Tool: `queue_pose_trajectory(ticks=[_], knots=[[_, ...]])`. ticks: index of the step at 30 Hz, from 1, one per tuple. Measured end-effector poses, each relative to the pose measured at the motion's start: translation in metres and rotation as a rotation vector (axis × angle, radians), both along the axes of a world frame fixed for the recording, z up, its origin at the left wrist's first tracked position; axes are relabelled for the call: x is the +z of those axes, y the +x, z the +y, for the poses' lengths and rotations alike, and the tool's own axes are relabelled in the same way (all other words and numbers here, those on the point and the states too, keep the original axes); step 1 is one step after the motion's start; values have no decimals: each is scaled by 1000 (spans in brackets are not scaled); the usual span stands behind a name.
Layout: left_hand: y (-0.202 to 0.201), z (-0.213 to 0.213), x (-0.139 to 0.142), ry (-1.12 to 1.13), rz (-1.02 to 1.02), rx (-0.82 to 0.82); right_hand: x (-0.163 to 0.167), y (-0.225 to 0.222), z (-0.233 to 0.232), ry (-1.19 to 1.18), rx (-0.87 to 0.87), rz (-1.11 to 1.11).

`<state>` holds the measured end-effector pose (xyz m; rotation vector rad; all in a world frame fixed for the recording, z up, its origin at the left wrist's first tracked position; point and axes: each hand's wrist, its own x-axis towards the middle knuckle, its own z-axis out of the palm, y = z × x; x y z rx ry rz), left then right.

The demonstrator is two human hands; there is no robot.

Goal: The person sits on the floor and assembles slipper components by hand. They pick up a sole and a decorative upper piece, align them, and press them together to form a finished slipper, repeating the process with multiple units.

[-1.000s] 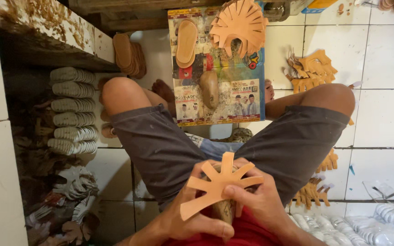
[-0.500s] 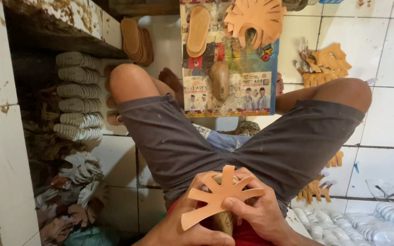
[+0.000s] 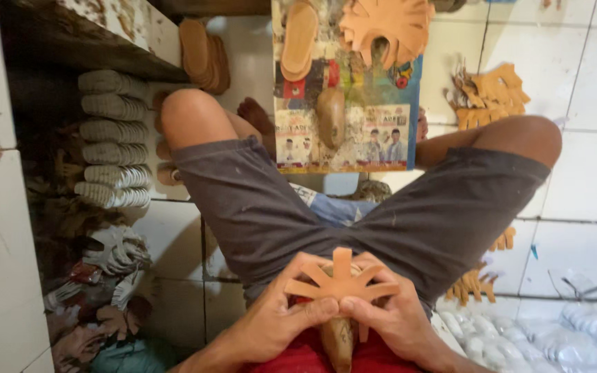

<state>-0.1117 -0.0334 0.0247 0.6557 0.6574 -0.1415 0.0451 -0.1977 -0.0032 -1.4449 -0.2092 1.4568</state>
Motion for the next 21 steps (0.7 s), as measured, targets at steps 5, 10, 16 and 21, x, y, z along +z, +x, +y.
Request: queue_pose_trajectory(ticks=[5,10,16,21], knots=[[-5,-1,-7,100,-89,-3,-1,1,-1,44,33,-30],[-6,4,-1,15,-61,-42,-2,-2,1,129,14,-35],[-3,8,4,275,-71,-133,-2,0,-2,31,6,121],[-2,7,4,300,-71,-131,-5,3,-2,35,19,117]])
